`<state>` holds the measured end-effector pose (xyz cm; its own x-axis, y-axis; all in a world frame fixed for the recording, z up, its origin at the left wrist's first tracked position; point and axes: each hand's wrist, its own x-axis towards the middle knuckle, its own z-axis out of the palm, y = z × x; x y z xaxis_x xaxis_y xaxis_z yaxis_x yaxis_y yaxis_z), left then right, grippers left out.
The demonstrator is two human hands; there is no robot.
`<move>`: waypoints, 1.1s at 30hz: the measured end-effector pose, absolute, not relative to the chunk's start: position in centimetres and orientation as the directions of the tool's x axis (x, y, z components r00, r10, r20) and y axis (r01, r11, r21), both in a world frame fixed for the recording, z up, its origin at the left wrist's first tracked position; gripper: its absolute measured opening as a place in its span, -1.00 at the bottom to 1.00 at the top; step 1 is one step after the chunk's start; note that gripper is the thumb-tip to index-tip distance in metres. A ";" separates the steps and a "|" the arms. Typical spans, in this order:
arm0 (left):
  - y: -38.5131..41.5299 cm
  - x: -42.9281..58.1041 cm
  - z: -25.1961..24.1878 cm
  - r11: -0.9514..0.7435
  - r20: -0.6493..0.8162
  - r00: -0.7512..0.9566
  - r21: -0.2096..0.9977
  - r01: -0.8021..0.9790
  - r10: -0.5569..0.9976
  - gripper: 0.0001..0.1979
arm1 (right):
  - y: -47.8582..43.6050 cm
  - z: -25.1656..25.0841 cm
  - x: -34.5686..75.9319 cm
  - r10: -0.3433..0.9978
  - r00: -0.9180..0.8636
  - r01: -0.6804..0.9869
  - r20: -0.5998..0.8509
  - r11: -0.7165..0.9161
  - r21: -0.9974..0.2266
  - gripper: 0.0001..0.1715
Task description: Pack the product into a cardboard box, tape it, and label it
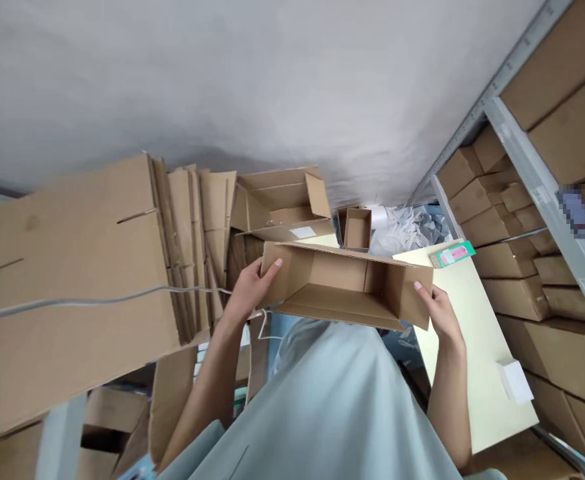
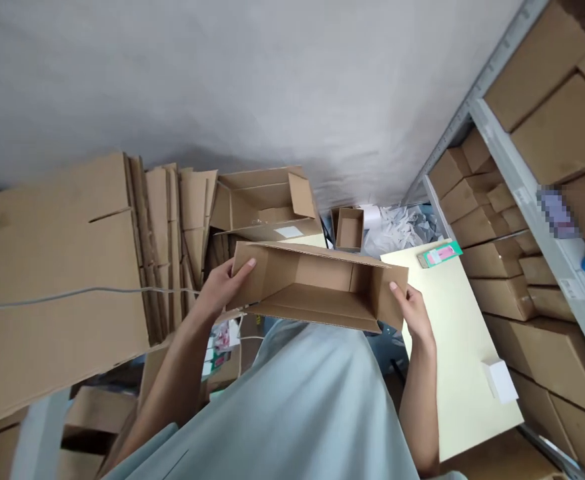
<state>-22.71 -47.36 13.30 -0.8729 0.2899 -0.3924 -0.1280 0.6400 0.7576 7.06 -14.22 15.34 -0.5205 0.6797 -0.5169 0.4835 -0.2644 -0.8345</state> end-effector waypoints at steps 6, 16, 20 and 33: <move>-52.6 -26.0 11.5 0.865 -0.269 -0.952 0.502 -0.009 0.146 -0.25 | -17.3 12.4 -4.9 0.611 -0.650 0.525 -0.452 -0.069 -0.848 -0.18; -55.6 -29.1 12.1 0.816 -0.085 -0.987 0.574 0.065 0.138 -0.06 | -18.4 12.3 -12.9 0.480 -0.733 0.572 -0.481 0.053 -0.819 -0.21; -52.4 -30.7 13.0 0.701 0.136 -0.909 0.596 0.392 0.394 -0.21 | -16.4 14.7 -15.8 0.585 -0.745 0.554 -0.321 0.274 -0.786 0.02; -47.6 -34.4 11.5 0.844 -0.235 -0.833 0.346 0.410 0.501 -0.54 | -21.9 12.3 -37.9 -0.171 -0.865 0.122 -0.471 0.840 -0.529 -0.43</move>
<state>-34.37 -47.60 11.47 -0.8330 0.5011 -0.2347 0.4103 0.8439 0.3456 -37.92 -21.91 12.35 -0.8651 -0.1714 -0.4714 0.1220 0.8397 -0.5291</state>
